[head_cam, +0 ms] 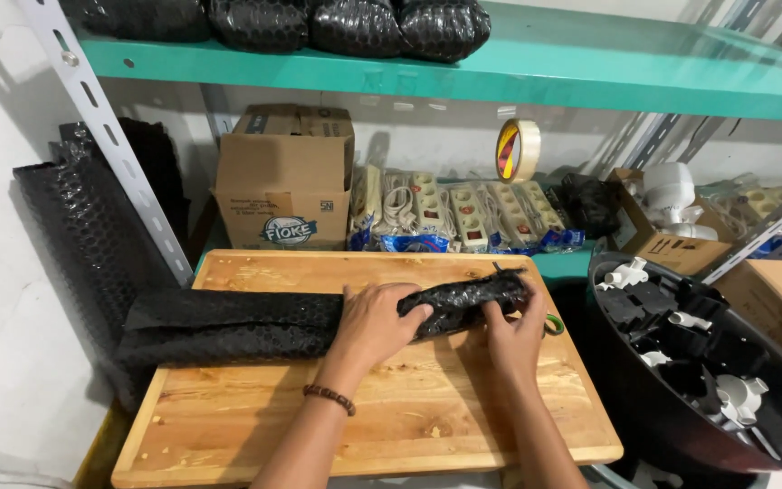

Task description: The person wraps a power strip in bubble wrap and secures the packaging by cutting and applying tape with scissors.

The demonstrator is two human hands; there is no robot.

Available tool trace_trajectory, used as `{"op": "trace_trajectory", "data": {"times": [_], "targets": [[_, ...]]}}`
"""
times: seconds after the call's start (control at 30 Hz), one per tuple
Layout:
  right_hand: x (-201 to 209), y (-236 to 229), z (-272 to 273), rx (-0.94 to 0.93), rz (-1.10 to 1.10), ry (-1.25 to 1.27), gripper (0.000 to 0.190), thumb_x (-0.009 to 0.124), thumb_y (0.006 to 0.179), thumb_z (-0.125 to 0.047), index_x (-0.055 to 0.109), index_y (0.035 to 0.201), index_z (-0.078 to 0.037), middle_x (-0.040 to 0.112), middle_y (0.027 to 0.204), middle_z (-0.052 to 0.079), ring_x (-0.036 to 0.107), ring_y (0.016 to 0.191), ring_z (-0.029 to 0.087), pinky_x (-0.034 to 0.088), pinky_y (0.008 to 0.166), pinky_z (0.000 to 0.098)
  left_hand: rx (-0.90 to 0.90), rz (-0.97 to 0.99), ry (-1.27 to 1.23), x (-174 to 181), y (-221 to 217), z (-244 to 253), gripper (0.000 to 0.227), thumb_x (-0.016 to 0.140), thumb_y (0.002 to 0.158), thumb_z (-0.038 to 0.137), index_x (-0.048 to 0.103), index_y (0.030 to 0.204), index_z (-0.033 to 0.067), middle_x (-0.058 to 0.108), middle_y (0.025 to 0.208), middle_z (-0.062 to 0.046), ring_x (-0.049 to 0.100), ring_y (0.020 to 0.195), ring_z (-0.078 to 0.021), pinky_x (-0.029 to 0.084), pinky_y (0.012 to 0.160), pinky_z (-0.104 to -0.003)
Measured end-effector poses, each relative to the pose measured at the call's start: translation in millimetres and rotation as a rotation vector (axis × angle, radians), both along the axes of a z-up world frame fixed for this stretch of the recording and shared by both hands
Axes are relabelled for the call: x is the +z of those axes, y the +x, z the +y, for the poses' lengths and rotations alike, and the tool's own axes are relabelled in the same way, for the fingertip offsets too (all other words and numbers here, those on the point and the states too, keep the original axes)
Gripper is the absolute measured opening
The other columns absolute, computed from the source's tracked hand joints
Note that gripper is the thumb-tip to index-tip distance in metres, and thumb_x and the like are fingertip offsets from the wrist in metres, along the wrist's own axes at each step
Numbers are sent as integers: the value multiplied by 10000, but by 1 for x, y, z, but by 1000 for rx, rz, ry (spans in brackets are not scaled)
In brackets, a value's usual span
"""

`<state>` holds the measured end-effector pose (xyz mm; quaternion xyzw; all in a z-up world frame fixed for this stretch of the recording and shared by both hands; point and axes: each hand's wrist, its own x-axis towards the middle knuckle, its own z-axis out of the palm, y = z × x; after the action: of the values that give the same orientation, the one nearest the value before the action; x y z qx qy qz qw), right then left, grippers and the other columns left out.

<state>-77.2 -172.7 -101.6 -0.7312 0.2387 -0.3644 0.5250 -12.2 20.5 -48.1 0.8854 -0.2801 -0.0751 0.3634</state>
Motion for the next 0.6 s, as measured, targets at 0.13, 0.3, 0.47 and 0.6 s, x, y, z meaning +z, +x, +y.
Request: {"op": "trace_trajectory", "data": {"times": [0.13, 0.3, 0.47, 0.6], "targets": [[-12, 2, 1, -35, -44, -29, 721, 749, 847, -137, 392, 1442, 59, 352, 1383, 325, 421, 1352, 550, 476, 1042, 595, 7, -39, -24, -28, 18, -13, 397, 536, 960, 388, 731, 1262, 220, 733, 1269, -29, 654, 1197, -388, 193, 1195, -668], [-52, 6, -23, -162, 54, -125, 423, 702, 986, -449, 550, 1181, -105, 675, 999, 102, 673, 934, 285, 524, 776, 388, 4, -155, -104, -38, 10, -10, 380, 565, 992, 432, 699, 1315, 284, 694, 1334, 18, 616, 1271, -283, 190, 1197, -640], [-42, 1, -8, -85, 118, -54, 336, 577, 1019, -521, 587, 1096, -194, 750, 819, 37, 737, 807, 245, 548, 747, 376, -2, -150, -125, -43, 6, -9, 376, 524, 1013, 491, 739, 1245, 288, 687, 1346, -13, 572, 1312, -317, 147, 1204, -650], [-73, 6, -24, -49, 212, -117, 520, 585, 981, -557, 707, 879, -62, 733, 789, 193, 720, 875, 377, 530, 801, 478, -27, -135, -67, -32, -2, -9, 349, 528, 996, 500, 761, 1196, 335, 665, 1387, 13, 519, 1366, -325, 107, 1221, -640]]}}
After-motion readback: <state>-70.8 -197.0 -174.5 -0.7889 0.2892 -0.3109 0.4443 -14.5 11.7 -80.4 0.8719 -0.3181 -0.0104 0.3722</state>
